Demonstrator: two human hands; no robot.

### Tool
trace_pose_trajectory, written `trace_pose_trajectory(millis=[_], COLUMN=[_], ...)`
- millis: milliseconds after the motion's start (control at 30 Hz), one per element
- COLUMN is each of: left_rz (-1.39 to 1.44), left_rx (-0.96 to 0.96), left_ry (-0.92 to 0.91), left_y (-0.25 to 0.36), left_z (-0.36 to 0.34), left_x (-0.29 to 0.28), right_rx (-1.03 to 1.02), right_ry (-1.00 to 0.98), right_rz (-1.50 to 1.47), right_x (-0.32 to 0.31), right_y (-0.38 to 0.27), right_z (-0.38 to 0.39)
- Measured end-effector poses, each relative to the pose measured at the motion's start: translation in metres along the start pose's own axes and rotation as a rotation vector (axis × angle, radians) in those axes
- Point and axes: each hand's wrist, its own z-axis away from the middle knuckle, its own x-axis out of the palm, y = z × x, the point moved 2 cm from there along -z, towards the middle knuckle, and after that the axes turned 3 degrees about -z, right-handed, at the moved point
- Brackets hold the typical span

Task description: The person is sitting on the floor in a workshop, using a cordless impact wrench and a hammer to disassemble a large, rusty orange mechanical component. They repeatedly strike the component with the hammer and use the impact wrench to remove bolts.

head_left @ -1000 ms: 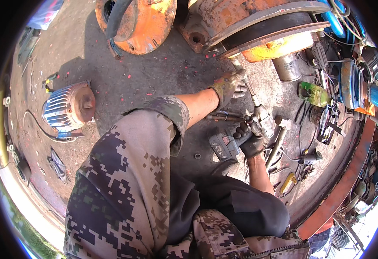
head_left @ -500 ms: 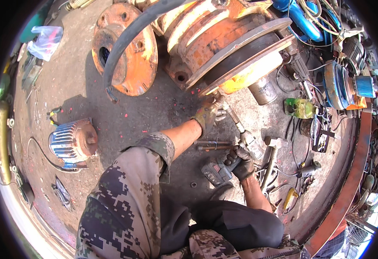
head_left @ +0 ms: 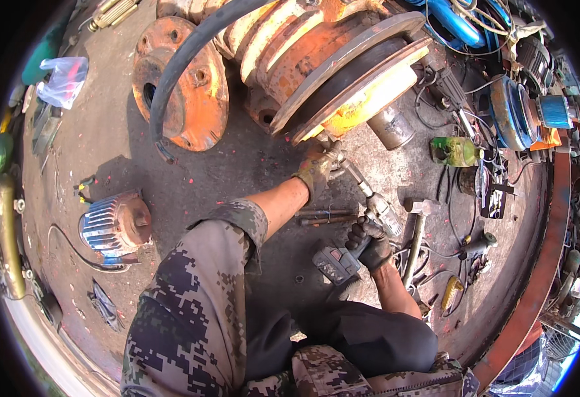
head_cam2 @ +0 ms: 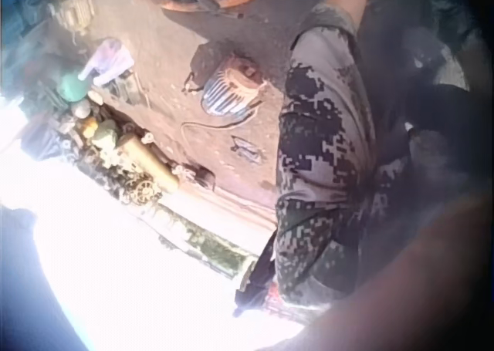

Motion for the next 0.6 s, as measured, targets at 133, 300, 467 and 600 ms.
trace_pose_trajectory(millis=[133, 300, 467, 600], left_rz=[-0.009, 0.015, 0.099, 0.093], left_rx=[0.006, -0.046, -0.059, -0.045], left_ry=[0.002, 0.022, -0.012, -0.139], left_y=[0.012, 0.000, -0.006, -0.002], left_z=[0.014, 0.007, 0.003, 0.007], left_x=[0.011, 0.016, 0.017, 0.014], right_rx=[-0.014, -0.025, -0.040, -0.048], right_ry=[-0.056, -0.054, -0.036, -0.021], right_rz=[-0.024, -0.008, 0.035, 0.017], right_x=[0.004, 0.003, -0.011, -0.009], right_y=[0.003, 0.004, -0.001, 0.001], right_z=[0.001, 0.000, 0.001, 0.000])
